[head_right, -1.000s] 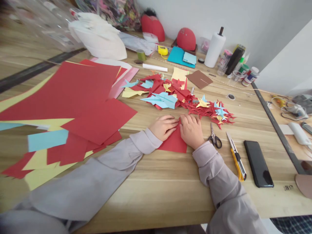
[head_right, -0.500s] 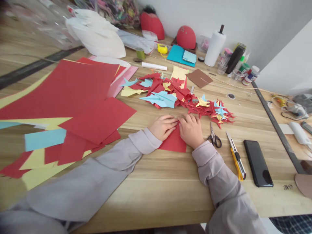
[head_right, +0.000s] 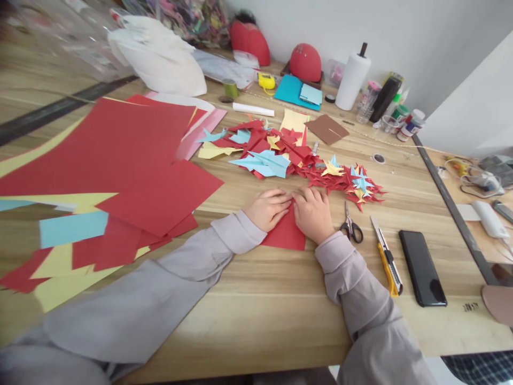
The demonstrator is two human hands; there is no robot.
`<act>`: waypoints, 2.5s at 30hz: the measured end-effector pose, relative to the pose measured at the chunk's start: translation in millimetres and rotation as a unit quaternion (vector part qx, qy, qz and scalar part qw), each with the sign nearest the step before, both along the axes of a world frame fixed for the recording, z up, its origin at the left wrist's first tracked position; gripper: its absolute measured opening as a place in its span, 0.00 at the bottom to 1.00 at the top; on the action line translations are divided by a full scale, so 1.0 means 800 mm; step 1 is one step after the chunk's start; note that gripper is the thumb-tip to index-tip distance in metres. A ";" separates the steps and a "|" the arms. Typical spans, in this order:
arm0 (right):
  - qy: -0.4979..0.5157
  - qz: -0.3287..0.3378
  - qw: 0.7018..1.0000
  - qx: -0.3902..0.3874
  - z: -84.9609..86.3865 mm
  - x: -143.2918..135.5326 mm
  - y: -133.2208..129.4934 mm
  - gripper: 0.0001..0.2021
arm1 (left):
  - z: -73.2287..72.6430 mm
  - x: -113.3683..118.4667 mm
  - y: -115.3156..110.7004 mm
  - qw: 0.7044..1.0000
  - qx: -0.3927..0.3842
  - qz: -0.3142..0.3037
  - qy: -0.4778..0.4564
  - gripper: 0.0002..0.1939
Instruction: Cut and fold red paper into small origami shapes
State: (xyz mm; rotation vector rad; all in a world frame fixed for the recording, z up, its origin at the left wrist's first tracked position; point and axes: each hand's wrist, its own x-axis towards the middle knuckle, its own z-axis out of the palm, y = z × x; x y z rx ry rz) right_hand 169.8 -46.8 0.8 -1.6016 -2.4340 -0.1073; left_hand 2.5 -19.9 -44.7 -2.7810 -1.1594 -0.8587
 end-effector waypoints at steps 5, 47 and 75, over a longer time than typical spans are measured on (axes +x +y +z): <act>-0.005 0.000 1.000 0.001 0.001 -0.001 0.001 0.18 | -0.004 0.003 0.000 1.000 0.013 0.006 0.010 0.15; -0.021 0.002 1.000 0.015 0.003 -0.001 -0.003 0.17 | 0.053 -0.027 -0.087 0.990 0.108 -0.007 0.088 0.11; -0.014 0.025 0.999 0.021 0.000 0.004 0.001 0.18 | 0.075 0.024 0.003 0.911 -0.346 0.217 0.059 0.12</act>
